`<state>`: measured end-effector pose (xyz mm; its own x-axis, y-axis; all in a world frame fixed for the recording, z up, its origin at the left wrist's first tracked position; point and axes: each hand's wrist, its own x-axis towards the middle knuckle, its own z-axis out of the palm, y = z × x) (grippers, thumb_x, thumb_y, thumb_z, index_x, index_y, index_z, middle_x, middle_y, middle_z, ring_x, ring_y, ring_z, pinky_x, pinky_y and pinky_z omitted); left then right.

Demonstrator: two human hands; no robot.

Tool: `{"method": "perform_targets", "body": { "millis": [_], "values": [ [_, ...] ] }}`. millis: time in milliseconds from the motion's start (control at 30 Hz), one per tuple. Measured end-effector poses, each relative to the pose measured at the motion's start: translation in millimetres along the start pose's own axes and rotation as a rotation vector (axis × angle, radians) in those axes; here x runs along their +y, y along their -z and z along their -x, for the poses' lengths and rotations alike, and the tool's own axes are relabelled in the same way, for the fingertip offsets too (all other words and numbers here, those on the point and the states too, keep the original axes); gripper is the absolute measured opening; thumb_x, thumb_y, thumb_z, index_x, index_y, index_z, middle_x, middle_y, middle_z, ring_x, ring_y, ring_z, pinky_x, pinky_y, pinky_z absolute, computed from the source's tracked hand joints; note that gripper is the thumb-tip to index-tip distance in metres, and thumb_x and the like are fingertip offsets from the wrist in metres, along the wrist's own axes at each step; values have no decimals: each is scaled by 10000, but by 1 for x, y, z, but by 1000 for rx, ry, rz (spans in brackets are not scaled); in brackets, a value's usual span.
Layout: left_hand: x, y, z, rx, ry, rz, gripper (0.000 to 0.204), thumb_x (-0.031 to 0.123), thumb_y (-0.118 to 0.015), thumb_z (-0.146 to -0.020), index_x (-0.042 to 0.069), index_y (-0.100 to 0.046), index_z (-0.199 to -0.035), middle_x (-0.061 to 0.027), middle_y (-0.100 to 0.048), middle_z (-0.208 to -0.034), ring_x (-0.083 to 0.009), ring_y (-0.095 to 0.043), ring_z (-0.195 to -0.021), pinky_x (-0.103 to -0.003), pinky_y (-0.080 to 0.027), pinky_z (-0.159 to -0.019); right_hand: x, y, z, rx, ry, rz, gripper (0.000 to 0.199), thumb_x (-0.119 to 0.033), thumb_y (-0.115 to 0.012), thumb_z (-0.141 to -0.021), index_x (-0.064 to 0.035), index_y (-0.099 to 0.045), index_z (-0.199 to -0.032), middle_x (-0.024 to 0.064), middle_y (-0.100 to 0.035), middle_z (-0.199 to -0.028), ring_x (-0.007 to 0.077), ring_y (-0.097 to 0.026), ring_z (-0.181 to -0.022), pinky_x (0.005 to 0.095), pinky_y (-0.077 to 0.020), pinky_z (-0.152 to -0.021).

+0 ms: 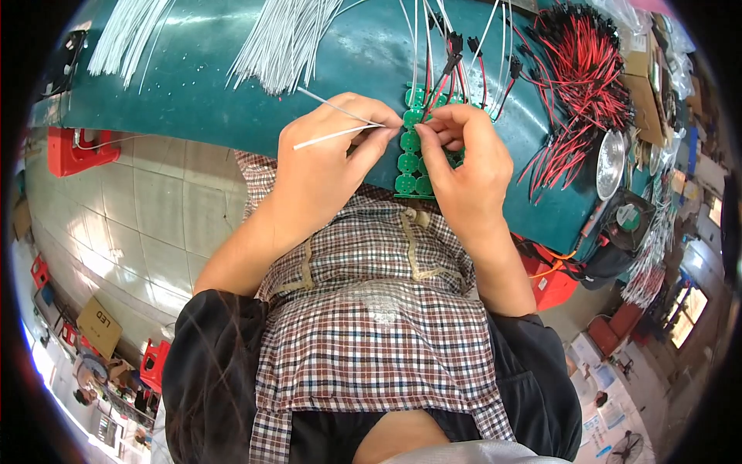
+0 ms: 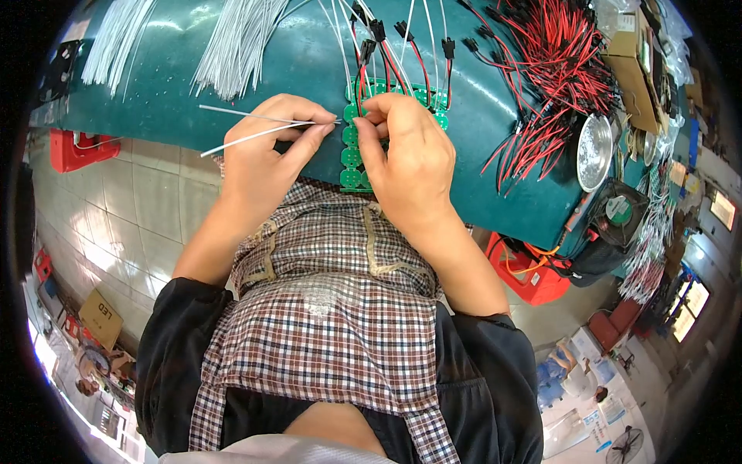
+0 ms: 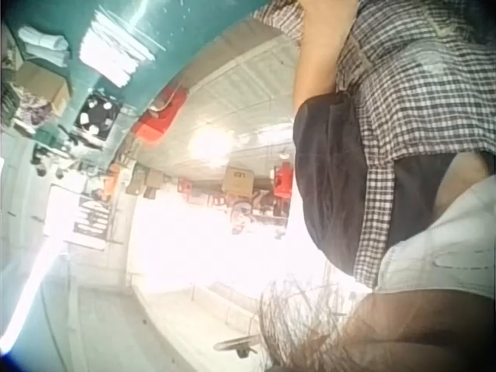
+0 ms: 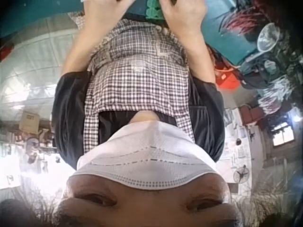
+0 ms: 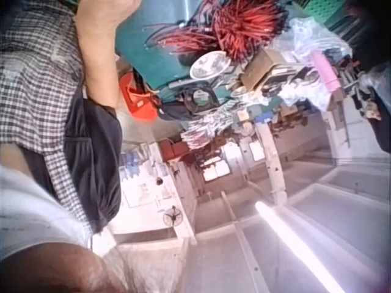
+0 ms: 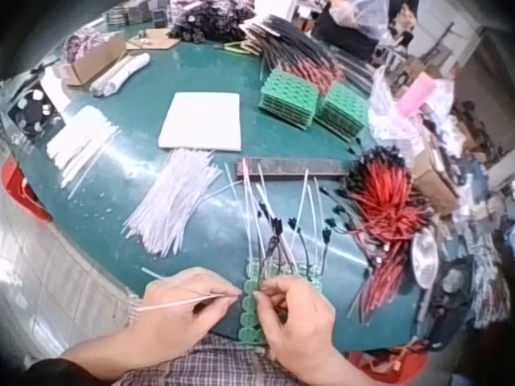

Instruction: Inserting wires into small green plastic LED housing components on a factory assembly line.

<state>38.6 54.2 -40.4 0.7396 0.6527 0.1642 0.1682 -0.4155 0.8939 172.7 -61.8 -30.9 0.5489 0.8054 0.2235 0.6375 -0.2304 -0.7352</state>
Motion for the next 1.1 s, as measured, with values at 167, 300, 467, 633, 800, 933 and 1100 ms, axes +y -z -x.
{"method": "perform_targets", "body": {
  "millis": [167, 300, 467, 633, 800, 933, 1100],
  "values": [
    [1, -6, -3, 54, -15, 59, 100, -4, -722, -827, 18, -698, -922, -70, -706, -916, -192, -729, -771, -280, -603, -674, 5, -1, -3, 22, 130, 64, 178, 33, -743, -768, -30, -641, -900, 102, -645, -813, 280, -648, -708, 363, -514, -614],
    [-1, -7, -4, 45, -30, 30, 108, -6, -724, -824, 15, -695, -925, -69, -706, -915, -189, -728, -763, -277, -599, -665, 5, -1, -4, 22, 127, 40, 168, 33, -741, -770, -25, -644, -895, 105, -646, -823, 275, -649, -705, 364, -514, -612],
    [-1, -8, -4, 55, -59, 15, 110, -11, -725, -817, 16, -689, -917, -69, -707, -915, -185, -727, -752, -277, -591, -652, 3, 3, -3, 6, 86, -8, 159, 36, -733, -785, -18, -652, -912, 95, -650, -838, 233, -660, -691, 334, -523, -606],
    [-1, -9, -5, 63, -81, 3, 112, -17, -723, -812, 16, -683, -911, -70, -706, -898, -183, -723, -744, -275, -587, -647, 4, 11, 0, 31, 100, -35, 151, 50, -720, -808, -10, -664, -935, 94, -651, -832, 195, -664, -676, 301, -530, -581],
    [-3, -8, -5, 66, -94, -2, 116, -28, -718, -805, 16, -681, -906, -70, -705, -889, -182, -718, -738, -271, -584, -647, 6, 30, 0, 183, 203, 5, 110, 43, -717, -844, 13, -679, -943, 93, -670, -825, 154, -628, -645, 265, -508, -563],
    [-4, -10, -5, 66, -116, 8, 119, -25, -717, -805, 24, -684, -907, -68, -707, -895, -180, -716, -739, -272, -571, -637, 37, 50, -10, 401, 95, 93, 79, 14, -693, -870, 10, -680, -948, 79, -670, -834, 140, -593, -643, 270, -492, -603],
    [-4, -11, -6, 47, -117, -1, 117, -16, -721, -803, 33, -681, -901, -62, -706, -893, -175, -714, -735, -274, -561, -632, 65, 73, -36, 303, 31, 445, 139, -23, -682, -867, -4, -681, -1005, 91, -661, -970, 204, -621, -723, 339, -519, -691]
  ]
}}
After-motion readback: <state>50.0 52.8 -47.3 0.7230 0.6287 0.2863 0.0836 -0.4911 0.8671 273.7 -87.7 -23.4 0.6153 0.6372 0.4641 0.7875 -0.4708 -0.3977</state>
